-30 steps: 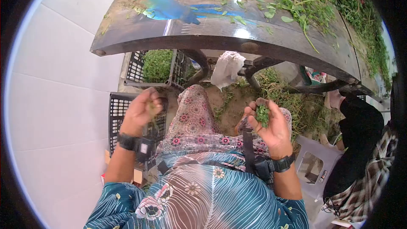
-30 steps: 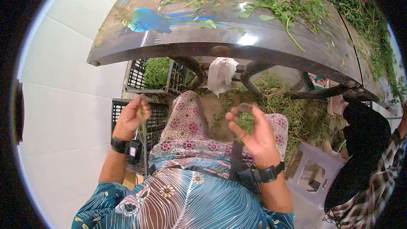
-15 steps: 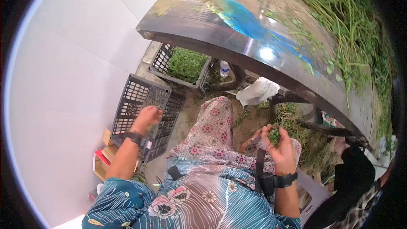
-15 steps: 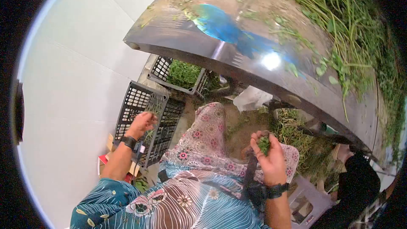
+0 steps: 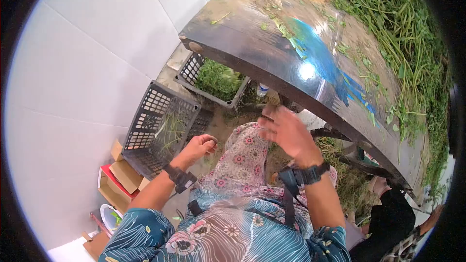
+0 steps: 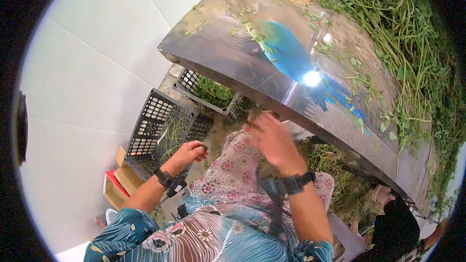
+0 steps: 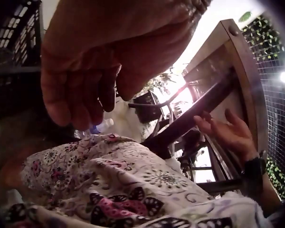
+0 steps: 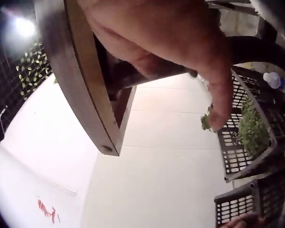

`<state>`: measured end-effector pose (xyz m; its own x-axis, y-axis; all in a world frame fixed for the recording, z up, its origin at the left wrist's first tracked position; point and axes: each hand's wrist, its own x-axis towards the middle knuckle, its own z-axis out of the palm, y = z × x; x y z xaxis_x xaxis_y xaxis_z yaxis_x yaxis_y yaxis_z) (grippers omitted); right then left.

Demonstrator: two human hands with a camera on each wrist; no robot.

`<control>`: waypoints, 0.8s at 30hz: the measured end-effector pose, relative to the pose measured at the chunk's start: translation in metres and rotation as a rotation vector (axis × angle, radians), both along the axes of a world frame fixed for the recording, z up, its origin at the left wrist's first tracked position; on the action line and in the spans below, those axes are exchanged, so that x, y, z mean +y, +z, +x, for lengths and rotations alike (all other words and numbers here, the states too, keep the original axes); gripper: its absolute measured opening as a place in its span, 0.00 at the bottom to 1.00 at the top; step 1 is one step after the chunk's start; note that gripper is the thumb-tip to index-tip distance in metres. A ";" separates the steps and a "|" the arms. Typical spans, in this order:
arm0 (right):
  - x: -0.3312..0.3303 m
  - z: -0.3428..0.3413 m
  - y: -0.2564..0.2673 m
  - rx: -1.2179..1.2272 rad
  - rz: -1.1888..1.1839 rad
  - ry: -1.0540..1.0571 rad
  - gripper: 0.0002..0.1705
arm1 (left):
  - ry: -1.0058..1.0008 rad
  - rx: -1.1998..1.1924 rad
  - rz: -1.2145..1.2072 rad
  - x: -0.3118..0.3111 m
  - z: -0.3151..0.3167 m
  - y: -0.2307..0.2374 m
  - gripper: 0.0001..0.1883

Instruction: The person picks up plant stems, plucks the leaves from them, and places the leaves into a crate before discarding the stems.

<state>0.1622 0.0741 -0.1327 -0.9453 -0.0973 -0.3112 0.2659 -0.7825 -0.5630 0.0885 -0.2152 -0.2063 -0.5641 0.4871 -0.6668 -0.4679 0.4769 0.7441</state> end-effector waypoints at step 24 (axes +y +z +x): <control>0.187 0.098 0.251 -0.121 1.739 -0.329 0.15 | -0.482 1.070 0.730 0.247 0.007 0.236 0.08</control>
<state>0.2604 0.2609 0.1187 -0.8221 0.5608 0.0983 0.3348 0.6158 -0.7132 0.0953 0.0318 0.0295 -0.3121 0.8267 0.4680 0.5821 -0.2229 0.7820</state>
